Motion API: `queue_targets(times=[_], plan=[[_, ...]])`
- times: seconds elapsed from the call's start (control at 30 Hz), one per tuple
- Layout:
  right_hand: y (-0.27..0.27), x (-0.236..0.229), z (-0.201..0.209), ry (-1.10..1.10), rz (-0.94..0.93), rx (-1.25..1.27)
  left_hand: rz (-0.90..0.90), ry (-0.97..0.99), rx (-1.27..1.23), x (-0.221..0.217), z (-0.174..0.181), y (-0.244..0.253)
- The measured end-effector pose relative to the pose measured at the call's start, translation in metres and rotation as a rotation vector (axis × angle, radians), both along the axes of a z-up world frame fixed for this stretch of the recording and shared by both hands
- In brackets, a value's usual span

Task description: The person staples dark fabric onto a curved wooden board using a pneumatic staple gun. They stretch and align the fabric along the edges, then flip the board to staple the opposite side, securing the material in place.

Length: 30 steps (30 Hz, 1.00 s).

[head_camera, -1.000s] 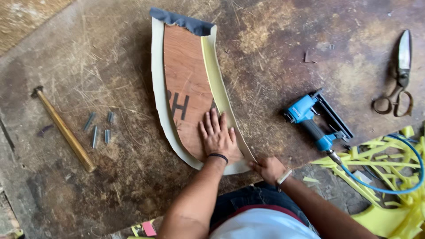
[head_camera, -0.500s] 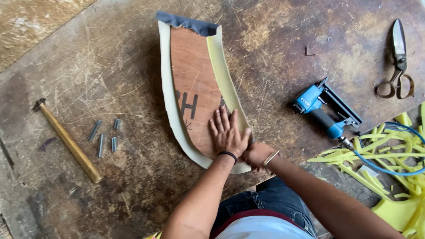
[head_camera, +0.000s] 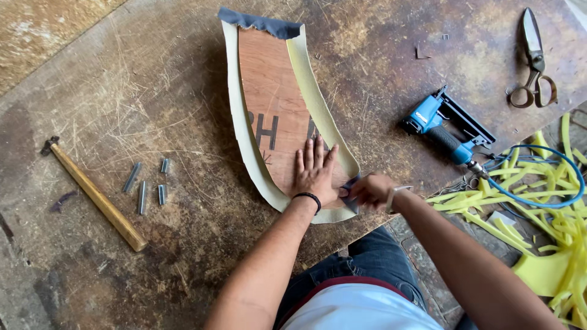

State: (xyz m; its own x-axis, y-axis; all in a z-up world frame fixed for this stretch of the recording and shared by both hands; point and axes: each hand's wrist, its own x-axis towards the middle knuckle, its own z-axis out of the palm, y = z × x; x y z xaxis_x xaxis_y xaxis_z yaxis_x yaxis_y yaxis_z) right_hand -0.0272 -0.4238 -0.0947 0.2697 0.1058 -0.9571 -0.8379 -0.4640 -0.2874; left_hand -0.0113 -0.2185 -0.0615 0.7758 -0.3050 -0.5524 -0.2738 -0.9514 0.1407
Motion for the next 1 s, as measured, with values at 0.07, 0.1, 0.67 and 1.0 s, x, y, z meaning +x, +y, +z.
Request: queue_targets(times=[0.07,0.1,0.67,1.0], plan=[[-0.029,0.003,0.014,-0.658,0.269,-0.441,0.069,0.072,-0.072,0.001,0.003,0.003],[-0.052,0.003,0.023,-0.883,0.117,-0.588,0.060,0.098,-0.067,0.004,0.005,0.004],[-0.084,-0.079,0.026,-0.583,0.050,-0.242,-0.023,0.136,-0.057,0.004,0.000,0.002],[-0.016,-0.110,0.025,-0.524,0.173,-0.322,-0.033,0.126,-0.046,0.002,-0.010,0.006]])
